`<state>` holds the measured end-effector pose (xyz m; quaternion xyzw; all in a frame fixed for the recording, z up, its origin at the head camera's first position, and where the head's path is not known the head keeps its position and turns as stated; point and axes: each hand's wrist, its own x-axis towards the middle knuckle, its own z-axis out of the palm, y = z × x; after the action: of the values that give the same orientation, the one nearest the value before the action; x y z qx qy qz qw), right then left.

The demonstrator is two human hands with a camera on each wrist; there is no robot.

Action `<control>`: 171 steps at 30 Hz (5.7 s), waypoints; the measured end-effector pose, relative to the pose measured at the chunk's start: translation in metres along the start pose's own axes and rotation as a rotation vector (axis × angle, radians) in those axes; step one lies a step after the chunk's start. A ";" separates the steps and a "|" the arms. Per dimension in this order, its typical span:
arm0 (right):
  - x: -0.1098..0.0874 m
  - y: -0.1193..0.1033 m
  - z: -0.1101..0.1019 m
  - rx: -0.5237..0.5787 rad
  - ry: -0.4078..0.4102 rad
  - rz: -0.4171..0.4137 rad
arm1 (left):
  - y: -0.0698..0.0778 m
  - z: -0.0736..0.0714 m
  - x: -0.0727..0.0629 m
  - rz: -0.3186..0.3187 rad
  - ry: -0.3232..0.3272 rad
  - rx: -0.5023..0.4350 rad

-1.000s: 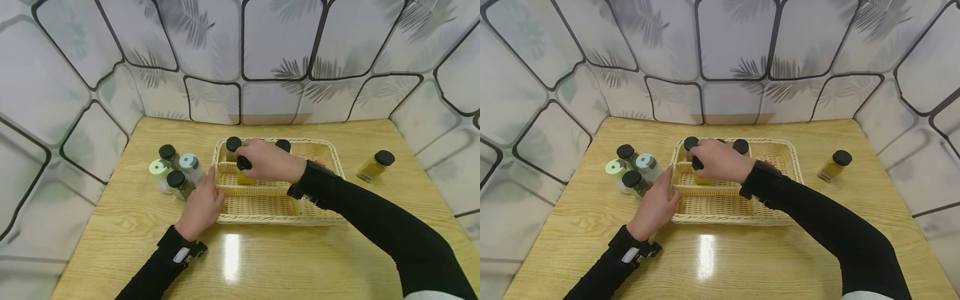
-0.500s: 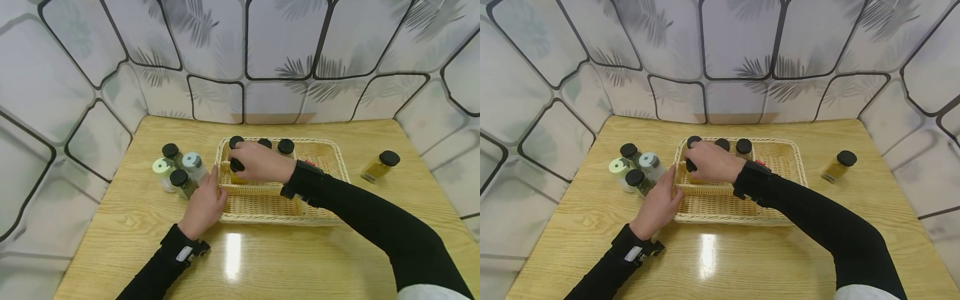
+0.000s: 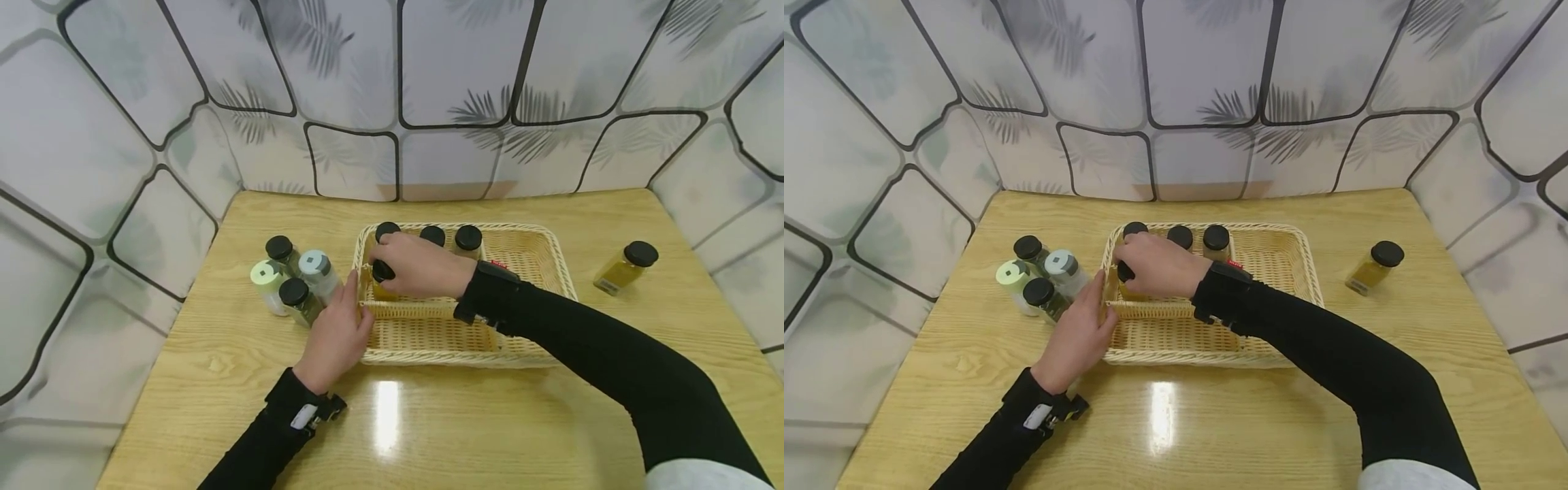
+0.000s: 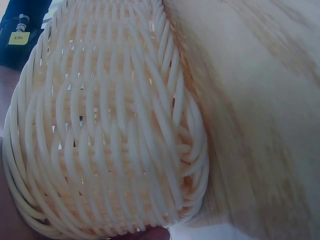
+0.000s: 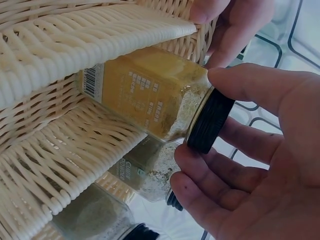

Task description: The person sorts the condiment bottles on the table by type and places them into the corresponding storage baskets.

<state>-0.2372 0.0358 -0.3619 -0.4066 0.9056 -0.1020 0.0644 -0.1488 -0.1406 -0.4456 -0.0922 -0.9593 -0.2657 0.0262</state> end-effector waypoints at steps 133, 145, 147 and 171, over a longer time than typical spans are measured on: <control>-0.277 0.193 -0.036 -0.028 0.025 0.676 | 0.000 -0.002 -0.002 -0.005 -0.029 -0.016; -0.278 0.197 -0.033 0.008 0.042 0.688 | -0.001 0.000 -0.001 -0.008 -0.032 -0.015; -0.278 0.196 -0.033 0.009 0.041 0.691 | 0.000 0.000 -0.001 -0.008 -0.030 -0.012; -0.262 0.159 -0.061 -0.055 0.194 0.688 | 0.001 -0.001 -0.002 -0.017 -0.034 -0.009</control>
<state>-0.1912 0.3436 -0.3318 -0.0681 0.9938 -0.0878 -0.0022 -0.1466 -0.1407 -0.4443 -0.0888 -0.9591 -0.2688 0.0074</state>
